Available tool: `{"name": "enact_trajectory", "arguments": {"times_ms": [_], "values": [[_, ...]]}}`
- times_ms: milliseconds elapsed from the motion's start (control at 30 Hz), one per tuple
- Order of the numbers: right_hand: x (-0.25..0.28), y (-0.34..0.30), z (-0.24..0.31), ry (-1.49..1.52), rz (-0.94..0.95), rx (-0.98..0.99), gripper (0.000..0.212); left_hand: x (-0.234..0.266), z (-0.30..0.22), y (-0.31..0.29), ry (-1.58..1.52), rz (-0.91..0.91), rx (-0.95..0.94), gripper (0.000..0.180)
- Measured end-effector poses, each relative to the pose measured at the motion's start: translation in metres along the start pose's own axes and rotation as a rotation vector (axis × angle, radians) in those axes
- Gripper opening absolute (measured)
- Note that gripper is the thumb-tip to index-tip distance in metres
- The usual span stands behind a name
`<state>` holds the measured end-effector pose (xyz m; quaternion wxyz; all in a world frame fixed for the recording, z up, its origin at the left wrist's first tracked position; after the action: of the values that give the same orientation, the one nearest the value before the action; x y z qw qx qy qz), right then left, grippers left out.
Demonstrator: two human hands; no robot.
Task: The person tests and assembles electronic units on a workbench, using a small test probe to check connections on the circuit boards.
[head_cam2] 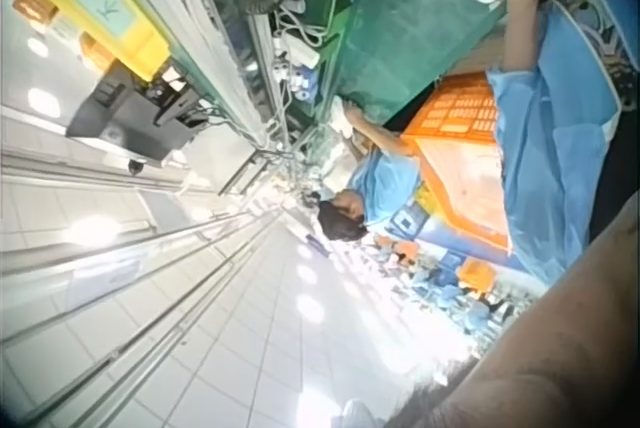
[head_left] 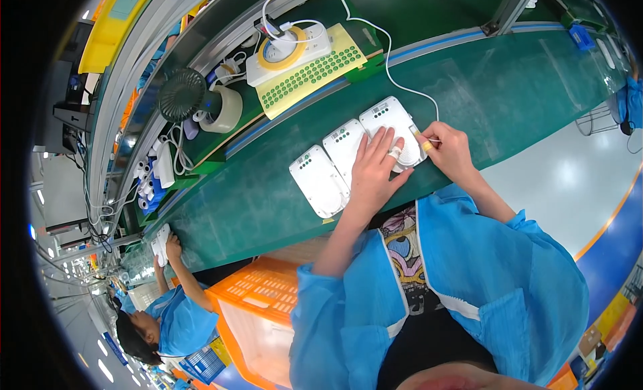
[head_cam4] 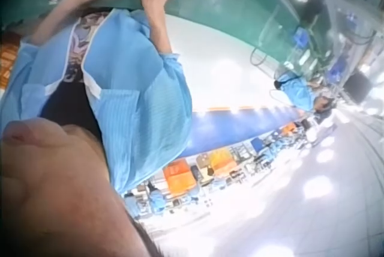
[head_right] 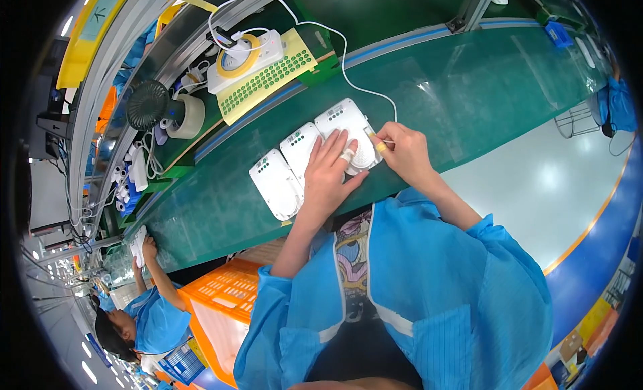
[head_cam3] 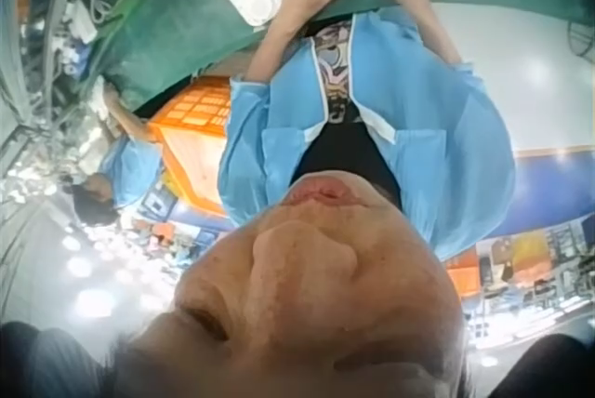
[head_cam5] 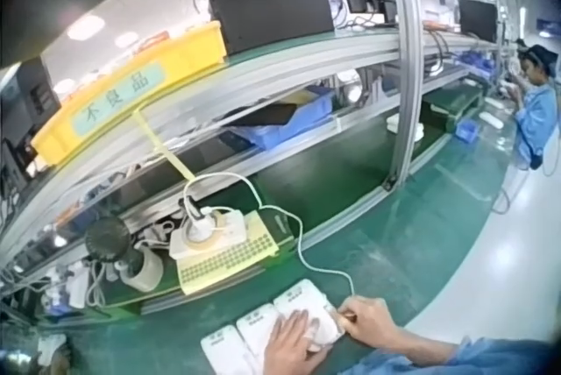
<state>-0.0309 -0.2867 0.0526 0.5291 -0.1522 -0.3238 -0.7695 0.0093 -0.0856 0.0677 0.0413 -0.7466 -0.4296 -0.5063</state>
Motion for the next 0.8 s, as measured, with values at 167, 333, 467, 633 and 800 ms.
{"name": "enact_trajectory", "arguments": {"times_ms": [167, 333, 467, 633, 800], "values": [[-0.010, 0.006, 0.011, 0.074, 0.060, 0.003, 0.015, 0.013, 0.009, -0.004, 0.010, -0.002, -0.030, 0.063], [-0.014, 0.008, 0.004, 0.202, 0.075, -0.039, 0.015, 0.035, 0.019, 0.007, -0.074, 0.051, -0.017, 0.050], [-0.015, 0.009, 0.001, 0.197, 0.094, -0.046, 0.016, 0.068, 0.042, 0.038, -0.186, -0.073, 0.096, 0.022], [-0.016, 0.010, 0.002, 0.223, 0.089, -0.022, 0.017, 0.107, 0.078, 0.087, 0.095, -0.412, 0.106, 0.015], [-0.016, 0.011, 0.003, 0.230, 0.095, -0.022, 0.018, 0.103, 0.103, 0.099, 0.141, -0.343, 0.179, 0.018]]}}
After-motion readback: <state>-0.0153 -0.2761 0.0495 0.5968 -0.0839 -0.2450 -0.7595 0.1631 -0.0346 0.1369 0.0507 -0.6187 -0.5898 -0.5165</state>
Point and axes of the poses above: each hand's wrist, its own y-axis towards the middle knuckle, its own x-axis out of the back of the hand, z = x × y, the point moved 2 cm from there along y, towards the middle knuckle, and after that the axes turned 2 degrees about x, right-handed, at the moved point
